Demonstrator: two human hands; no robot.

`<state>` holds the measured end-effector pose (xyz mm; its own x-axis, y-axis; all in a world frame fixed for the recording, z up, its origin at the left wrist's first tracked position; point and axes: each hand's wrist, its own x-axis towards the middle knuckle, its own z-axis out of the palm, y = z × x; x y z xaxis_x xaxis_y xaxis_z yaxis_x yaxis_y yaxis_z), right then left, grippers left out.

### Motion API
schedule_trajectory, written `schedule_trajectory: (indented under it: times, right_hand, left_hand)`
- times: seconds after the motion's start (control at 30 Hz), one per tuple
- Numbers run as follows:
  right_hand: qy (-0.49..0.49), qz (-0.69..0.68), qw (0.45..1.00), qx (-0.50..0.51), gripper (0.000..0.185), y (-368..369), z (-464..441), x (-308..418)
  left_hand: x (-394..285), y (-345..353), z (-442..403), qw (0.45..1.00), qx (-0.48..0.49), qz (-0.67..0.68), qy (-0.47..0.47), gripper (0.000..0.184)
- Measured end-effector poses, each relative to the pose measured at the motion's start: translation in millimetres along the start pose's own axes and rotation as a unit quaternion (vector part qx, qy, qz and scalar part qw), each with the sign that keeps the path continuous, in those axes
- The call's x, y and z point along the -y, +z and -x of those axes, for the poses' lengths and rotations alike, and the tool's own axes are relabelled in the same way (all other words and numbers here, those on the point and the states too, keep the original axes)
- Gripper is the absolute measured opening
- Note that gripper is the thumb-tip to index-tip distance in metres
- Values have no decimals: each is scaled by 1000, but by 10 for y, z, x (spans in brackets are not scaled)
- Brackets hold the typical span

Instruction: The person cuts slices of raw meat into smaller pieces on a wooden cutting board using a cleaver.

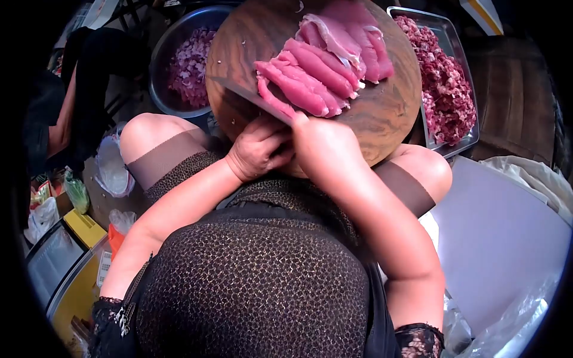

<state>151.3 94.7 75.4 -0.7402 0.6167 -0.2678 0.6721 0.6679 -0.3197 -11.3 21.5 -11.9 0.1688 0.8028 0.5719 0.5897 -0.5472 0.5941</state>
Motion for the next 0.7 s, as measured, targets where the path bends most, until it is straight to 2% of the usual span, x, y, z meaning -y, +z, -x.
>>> schedule_trajectory:
  times: [0.07,0.13,0.2,0.23,0.33,0.37,0.47,0.5,0.57,0.7]
  right_hand:
    - [-5,13,1000,-28,22,12,-378,62]
    - [-7,-38,997,-61,23,-88,-591,-4]
    - [19,-98,990,-102,30,-47,-758,-144]
    - [50,-107,980,-162,31,-41,-779,-113]
    - [36,-88,975,-203,27,-173,-471,-68]
    - [19,-73,979,-189,27,-217,-294,-83]
    - [63,-34,990,-126,23,-276,326,-97]
    - [74,-30,991,-105,20,-283,506,-131]
    - [146,-16,989,-20,16,-379,828,-117]
    - [132,-14,991,31,10,-108,1102,-365]
  left_hand:
    - [18,24,49,999,25,-14,-17,35]
    - [-1,51,5,999,-13,-33,25,33]
    - [-23,50,4,998,-12,-53,32,31]
    - [-50,29,-21,998,-12,-58,35,30]
    - [-61,-13,-9,999,9,-38,27,34]
    - [-72,-33,1,998,11,-56,26,35]
    - [-100,-23,-1,999,-7,-41,10,28]
    - [-71,-15,34,999,-11,-49,20,31]
    - [-49,-24,-4,999,-7,-35,23,32]
    - [-30,2,-29,999,23,-18,29,30]
